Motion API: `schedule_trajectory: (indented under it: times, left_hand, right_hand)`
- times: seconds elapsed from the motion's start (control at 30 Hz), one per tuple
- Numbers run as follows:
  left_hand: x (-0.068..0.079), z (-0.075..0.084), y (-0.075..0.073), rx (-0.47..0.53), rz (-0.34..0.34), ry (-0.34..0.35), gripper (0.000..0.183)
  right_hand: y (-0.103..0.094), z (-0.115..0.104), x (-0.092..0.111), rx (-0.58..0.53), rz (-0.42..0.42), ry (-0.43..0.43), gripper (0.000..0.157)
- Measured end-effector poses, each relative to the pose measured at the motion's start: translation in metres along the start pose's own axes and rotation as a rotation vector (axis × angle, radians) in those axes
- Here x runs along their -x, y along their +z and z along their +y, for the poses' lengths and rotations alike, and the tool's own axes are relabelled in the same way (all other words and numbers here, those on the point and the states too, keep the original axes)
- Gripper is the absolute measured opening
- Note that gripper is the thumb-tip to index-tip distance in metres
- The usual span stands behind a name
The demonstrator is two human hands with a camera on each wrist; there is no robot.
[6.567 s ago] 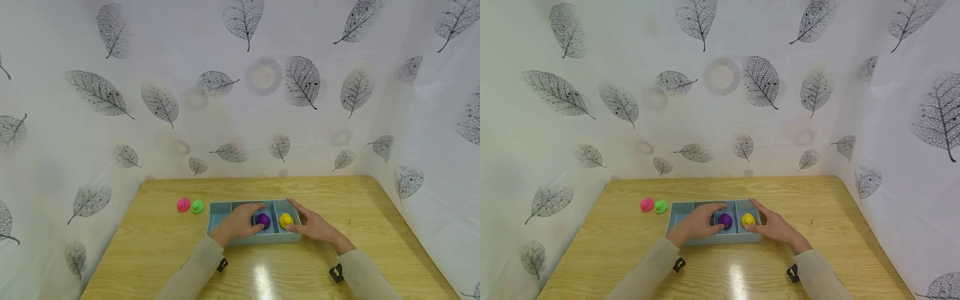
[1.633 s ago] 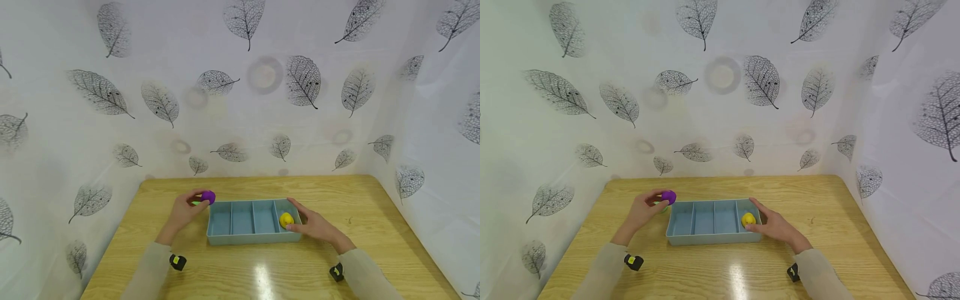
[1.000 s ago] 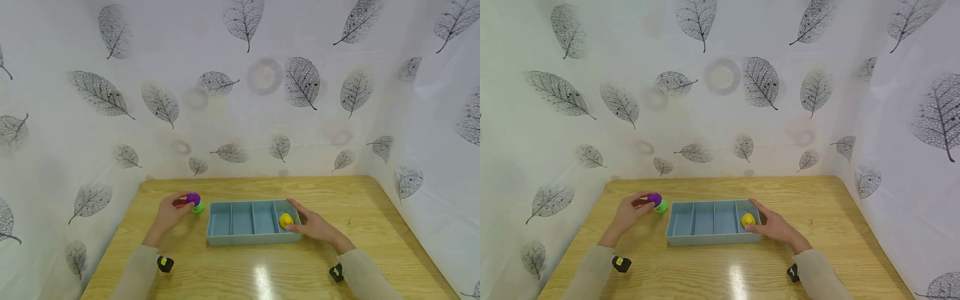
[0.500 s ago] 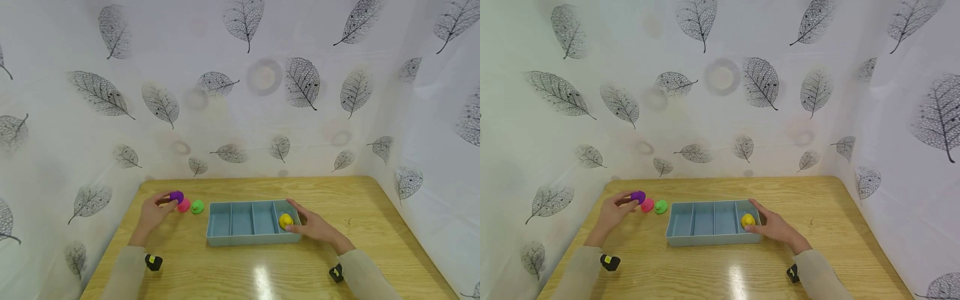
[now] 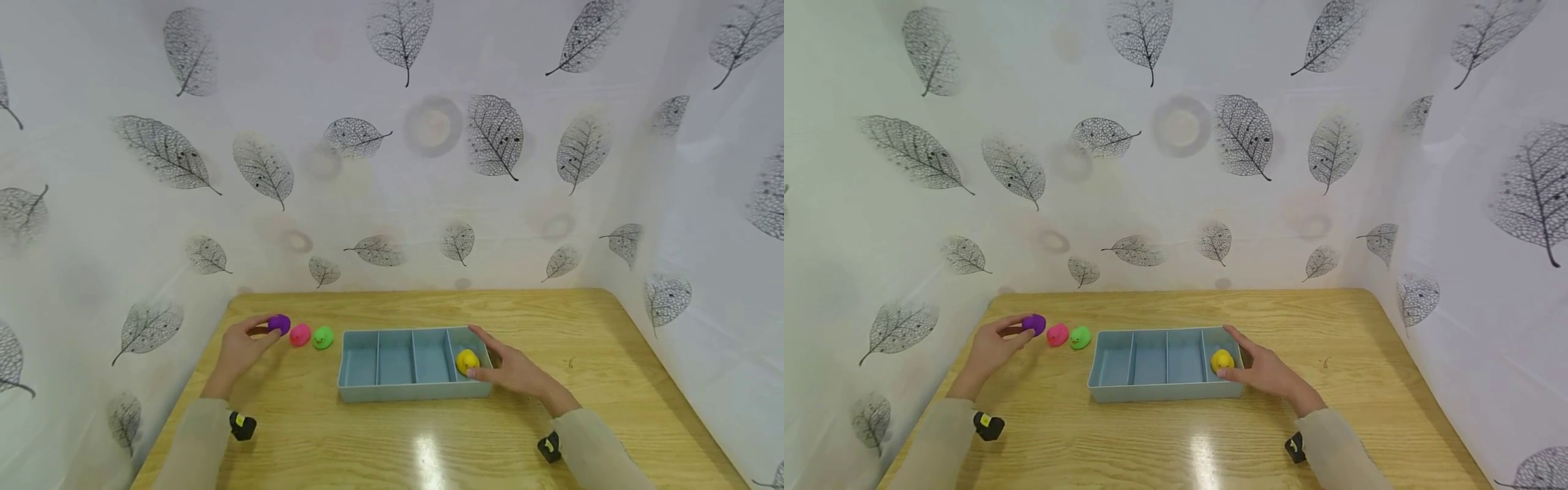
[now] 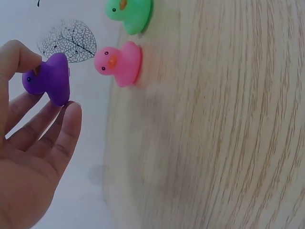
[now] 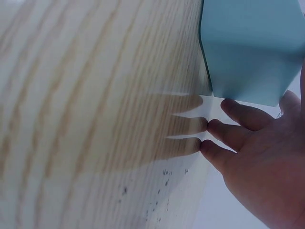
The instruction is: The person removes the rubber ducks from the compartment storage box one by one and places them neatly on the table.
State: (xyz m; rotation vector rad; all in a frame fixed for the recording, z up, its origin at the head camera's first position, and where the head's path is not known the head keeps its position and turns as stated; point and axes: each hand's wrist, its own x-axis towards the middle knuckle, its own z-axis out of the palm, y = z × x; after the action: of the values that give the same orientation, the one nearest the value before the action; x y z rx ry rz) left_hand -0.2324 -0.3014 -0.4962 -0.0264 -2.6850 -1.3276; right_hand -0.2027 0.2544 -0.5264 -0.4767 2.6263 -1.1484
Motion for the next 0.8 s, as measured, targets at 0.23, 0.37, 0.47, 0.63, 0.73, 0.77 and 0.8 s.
schedule_trajectory:
  times: [0.23, 0.37, 0.47, 0.63, 0.73, 0.77, 0.8]
  left_hand:
    - [-0.004, -0.01, -0.001, -0.016, -0.021, -0.045, 0.051]
    - [-0.009, -0.015, 0.0, -0.021, -0.036, -0.068, 0.051]
    - [-0.012, -0.019, 0.002, -0.022, -0.043, -0.089, 0.051]
    - [-0.015, -0.025, 0.006, -0.036, -0.041, -0.097, 0.049]
    - [-0.017, -0.028, 0.007, -0.051, -0.043, -0.091, 0.049]
    - [-0.017, -0.029, 0.007, -0.059, -0.047, -0.088, 0.049]
    - [-0.017, -0.029, 0.008, -0.069, -0.05, -0.085, 0.049]
  right_hand:
    - [-0.001, -0.001, 0.001, -0.009, -0.002, -0.005, 0.092]
    - [-0.001, -0.001, 0.001, -0.003, 0.001, -0.009, 0.092]
    - [-0.001, 0.0, 0.001, -0.001, 0.002, -0.007, 0.093]
    - [-0.001, -0.001, 0.001, -0.005, -0.002, -0.002, 0.093]
    - [-0.001, -0.002, 0.001, -0.003, -0.003, 0.0, 0.093]
    - [-0.001, -0.002, 0.001, -0.003, -0.003, 0.0, 0.093]
    - [-0.001, -0.002, 0.001, -0.002, -0.002, 0.0, 0.093]
